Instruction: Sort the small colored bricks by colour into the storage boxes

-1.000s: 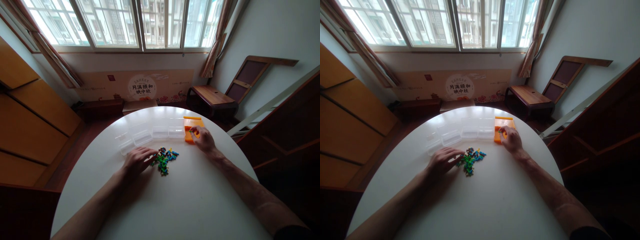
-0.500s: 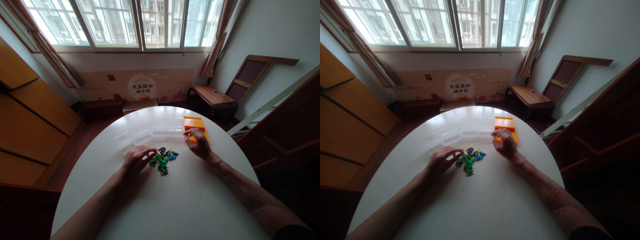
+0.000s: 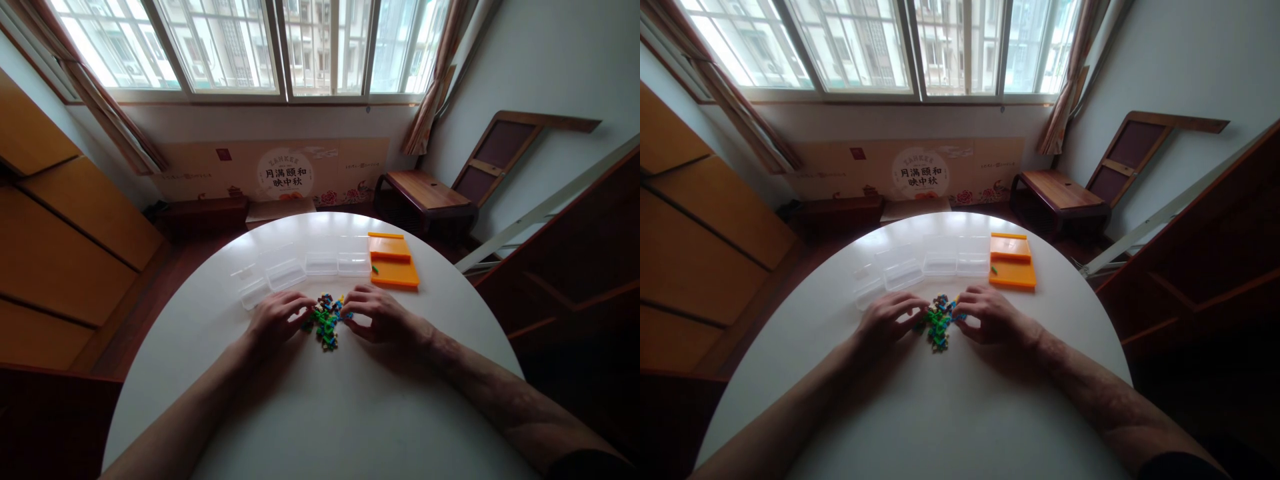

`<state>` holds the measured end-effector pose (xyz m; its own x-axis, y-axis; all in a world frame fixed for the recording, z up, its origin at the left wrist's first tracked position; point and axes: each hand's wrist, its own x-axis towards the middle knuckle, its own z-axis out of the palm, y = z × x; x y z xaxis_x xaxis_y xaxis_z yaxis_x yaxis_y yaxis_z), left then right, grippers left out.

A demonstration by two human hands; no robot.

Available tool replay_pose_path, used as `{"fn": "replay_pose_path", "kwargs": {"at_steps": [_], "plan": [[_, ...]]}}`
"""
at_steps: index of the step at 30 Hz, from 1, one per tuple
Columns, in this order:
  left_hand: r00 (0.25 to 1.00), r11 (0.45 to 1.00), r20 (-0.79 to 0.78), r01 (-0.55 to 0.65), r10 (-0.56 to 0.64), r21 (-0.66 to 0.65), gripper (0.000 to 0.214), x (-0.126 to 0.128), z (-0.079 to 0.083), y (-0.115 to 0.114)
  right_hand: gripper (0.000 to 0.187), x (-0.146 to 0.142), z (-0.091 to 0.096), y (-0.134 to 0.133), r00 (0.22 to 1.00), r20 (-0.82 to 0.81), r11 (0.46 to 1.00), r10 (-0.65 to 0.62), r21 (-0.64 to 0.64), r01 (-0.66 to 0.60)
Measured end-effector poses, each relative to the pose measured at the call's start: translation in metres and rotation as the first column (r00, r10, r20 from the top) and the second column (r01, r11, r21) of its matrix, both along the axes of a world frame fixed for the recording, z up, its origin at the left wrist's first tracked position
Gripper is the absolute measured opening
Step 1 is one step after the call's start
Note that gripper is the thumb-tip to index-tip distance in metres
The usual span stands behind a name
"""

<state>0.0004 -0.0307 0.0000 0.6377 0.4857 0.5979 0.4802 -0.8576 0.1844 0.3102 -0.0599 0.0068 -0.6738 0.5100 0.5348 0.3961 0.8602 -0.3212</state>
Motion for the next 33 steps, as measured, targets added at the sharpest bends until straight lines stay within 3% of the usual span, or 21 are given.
{"fn": "replay_pose_path", "kwargs": {"at_steps": [10, 20, 33], "plan": [[0.993, 0.991, -0.009, 0.12, -0.121, -0.051, 0.016, 0.003, 0.003, -0.005, 0.014, 0.001, -0.002, 0.0, 1.0, 0.023, 0.999, -0.017, -0.028, 0.018], [0.987, 0.989, -0.08, 0.133, -0.138, -0.061, 0.015, 0.004, 0.001, -0.003, 0.011, -0.001, -0.003, 0.0, 1.0, 0.021, 0.999, -0.014, -0.03, 0.014], [0.991, 0.992, -0.049, 0.121, -0.123, -0.033, 0.011, 0.01, 0.002, -0.005, 0.015, -0.003, -0.001, 0.001, 1.0, -0.017, 1.0, 0.002, 0.009, -0.002]]}}
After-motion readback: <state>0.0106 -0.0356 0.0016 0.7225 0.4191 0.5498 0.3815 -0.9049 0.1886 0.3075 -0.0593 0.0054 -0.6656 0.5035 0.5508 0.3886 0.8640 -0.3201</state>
